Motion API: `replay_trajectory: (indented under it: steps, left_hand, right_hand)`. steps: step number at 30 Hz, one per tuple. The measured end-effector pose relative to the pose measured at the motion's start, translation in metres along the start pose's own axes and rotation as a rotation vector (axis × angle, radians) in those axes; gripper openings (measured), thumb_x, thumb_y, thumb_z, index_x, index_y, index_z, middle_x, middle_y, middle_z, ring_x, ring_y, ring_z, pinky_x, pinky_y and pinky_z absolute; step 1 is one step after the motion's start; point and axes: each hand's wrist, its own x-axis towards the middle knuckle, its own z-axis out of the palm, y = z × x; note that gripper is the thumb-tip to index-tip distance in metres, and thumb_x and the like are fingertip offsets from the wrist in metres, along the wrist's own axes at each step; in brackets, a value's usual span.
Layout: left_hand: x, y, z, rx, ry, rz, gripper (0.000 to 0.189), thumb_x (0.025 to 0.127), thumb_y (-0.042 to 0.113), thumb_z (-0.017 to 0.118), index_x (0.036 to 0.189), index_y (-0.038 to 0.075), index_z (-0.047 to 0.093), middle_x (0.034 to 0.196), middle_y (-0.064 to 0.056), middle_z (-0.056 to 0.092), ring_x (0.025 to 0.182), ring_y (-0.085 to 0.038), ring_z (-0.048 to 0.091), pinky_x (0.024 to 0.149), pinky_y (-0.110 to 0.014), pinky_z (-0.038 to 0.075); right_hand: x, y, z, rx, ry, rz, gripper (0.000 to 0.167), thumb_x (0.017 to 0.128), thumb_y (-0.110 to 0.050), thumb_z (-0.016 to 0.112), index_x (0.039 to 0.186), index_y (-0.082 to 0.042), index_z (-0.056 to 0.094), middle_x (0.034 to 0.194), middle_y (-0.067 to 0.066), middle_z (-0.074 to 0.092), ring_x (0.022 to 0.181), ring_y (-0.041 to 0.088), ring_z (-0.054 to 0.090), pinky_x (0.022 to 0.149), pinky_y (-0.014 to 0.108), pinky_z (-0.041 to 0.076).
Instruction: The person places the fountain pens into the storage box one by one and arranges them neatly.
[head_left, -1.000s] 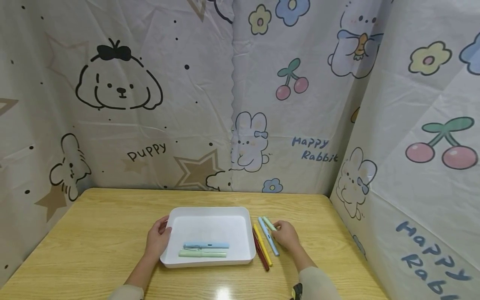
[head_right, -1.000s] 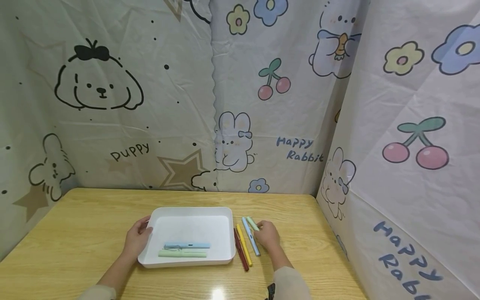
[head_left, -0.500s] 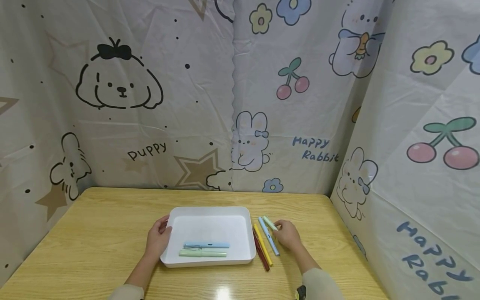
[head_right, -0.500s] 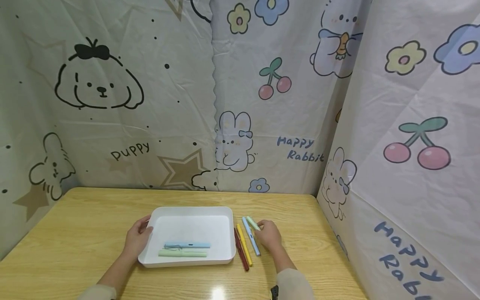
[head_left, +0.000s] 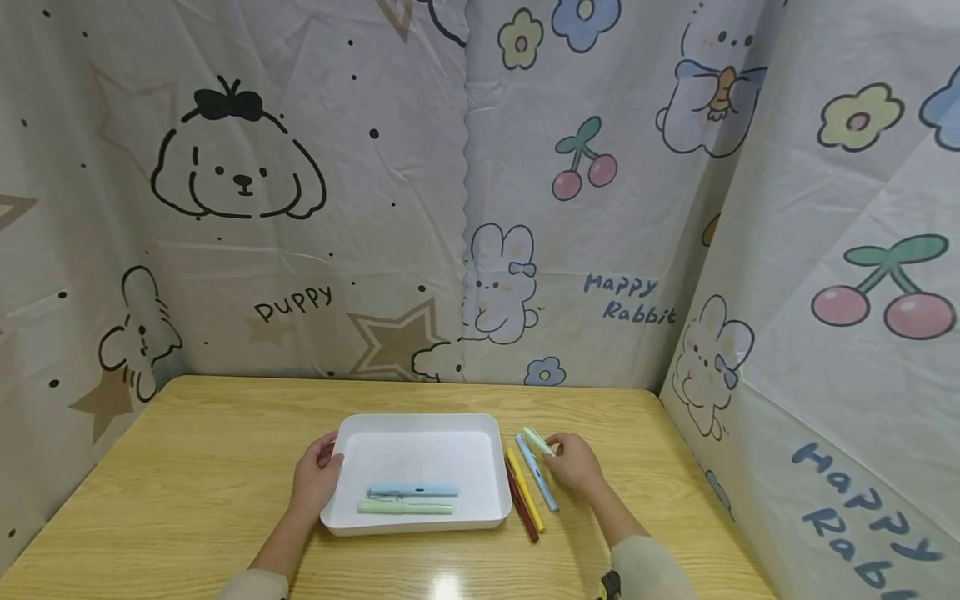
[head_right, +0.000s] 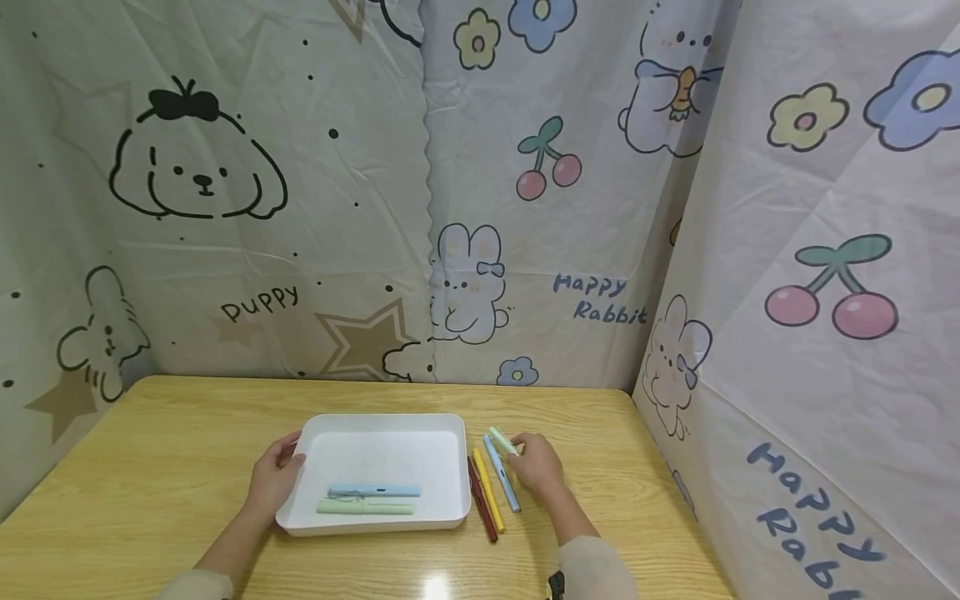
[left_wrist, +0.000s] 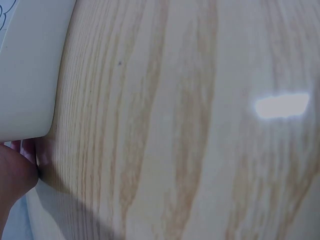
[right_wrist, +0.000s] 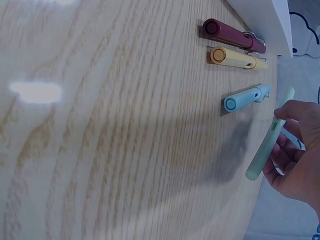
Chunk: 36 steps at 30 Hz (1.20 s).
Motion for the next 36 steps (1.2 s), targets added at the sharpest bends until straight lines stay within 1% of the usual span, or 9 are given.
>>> replay_trajectory:
  steps: [4, 8, 15, 22, 26, 31, 36]
  left_hand:
    - [0.0, -0.001, -0.001, -0.007, -0.006, -0.006, 0.045, 0.097, 0.008, 0.039, 0.141, 0.003, 0.034, 0.138, -0.025, 0.04, 0.126, -0.038, 0.04, 0.106, -0.05, 0.037]
    - [0.0, 0.0, -0.001, -0.011, -0.007, -0.01, 0.045, 0.097, 0.008, 0.038, 0.141, 0.003, 0.034, 0.138, -0.025, 0.04, 0.126, -0.038, 0.04, 0.106, -0.051, 0.037]
    - [-0.001, 0.0, 0.0, -0.004, -0.002, -0.013, 0.045, 0.097, 0.008, 0.038, 0.141, 0.003, 0.034, 0.138, -0.025, 0.04, 0.126, -0.038, 0.04, 0.106, -0.05, 0.037]
    - [-0.002, 0.002, -0.001, 0.002, -0.01, -0.009, 0.045, 0.097, 0.006, 0.039, 0.141, 0.002, 0.033, 0.138, -0.026, 0.039, 0.126, -0.038, 0.039, 0.106, -0.051, 0.037]
    - [-0.003, 0.003, -0.001, 0.007, -0.014, -0.006, 0.045, 0.097, 0.006, 0.039, 0.141, 0.002, 0.033, 0.138, -0.026, 0.04, 0.126, -0.039, 0.04, 0.105, -0.051, 0.037]
    - [-0.003, 0.003, -0.001, 0.004, -0.013, 0.0, 0.045, 0.096, 0.006, 0.039, 0.141, 0.001, 0.034, 0.137, -0.027, 0.04, 0.125, -0.039, 0.041, 0.105, -0.051, 0.038]
    - [-0.003, 0.003, -0.001, 0.002, -0.013, 0.005, 0.045, 0.096, 0.005, 0.039, 0.141, 0.001, 0.033, 0.137, -0.027, 0.04, 0.125, -0.04, 0.04, 0.105, -0.052, 0.037]
  right_hand:
    - [-0.001, -0.004, -0.002, -0.005, -0.01, -0.023, 0.03, 0.081, -0.011, 0.063, 0.11, -0.002, 0.065, 0.077, 0.005, 0.052, 0.066, 0.016, 0.045, 0.055, 0.026, 0.036]
    - [-0.002, -0.007, -0.004, 0.0, -0.029, -0.023, 0.03, 0.083, -0.012, 0.063, 0.111, -0.003, 0.065, 0.076, 0.005, 0.051, 0.065, 0.016, 0.044, 0.054, 0.026, 0.036]
    - [-0.003, -0.01, -0.006, -0.031, -0.035, -0.055, 0.028, 0.082, -0.012, 0.063, 0.109, -0.003, 0.066, 0.08, 0.005, 0.052, 0.069, 0.016, 0.045, 0.057, 0.026, 0.036]
    - [-0.002, -0.016, -0.008, -0.021, -0.044, -0.081, 0.028, 0.082, -0.01, 0.063, 0.109, -0.003, 0.066, 0.078, 0.004, 0.051, 0.067, 0.016, 0.044, 0.055, 0.026, 0.034]
    - [-0.003, -0.019, -0.009, -0.035, -0.046, -0.101, 0.027, 0.082, -0.011, 0.064, 0.108, -0.003, 0.066, 0.078, 0.004, 0.051, 0.066, 0.015, 0.043, 0.054, 0.025, 0.034]
    - [-0.003, -0.024, -0.01, -0.024, -0.047, -0.105, 0.027, 0.081, -0.009, 0.064, 0.107, -0.002, 0.067, 0.076, 0.004, 0.05, 0.064, 0.015, 0.043, 0.053, 0.025, 0.034]
    - [-0.003, -0.026, -0.008, -0.036, -0.047, -0.108, 0.027, 0.08, -0.01, 0.065, 0.106, -0.003, 0.067, 0.077, 0.005, 0.051, 0.067, 0.015, 0.044, 0.054, 0.025, 0.035]
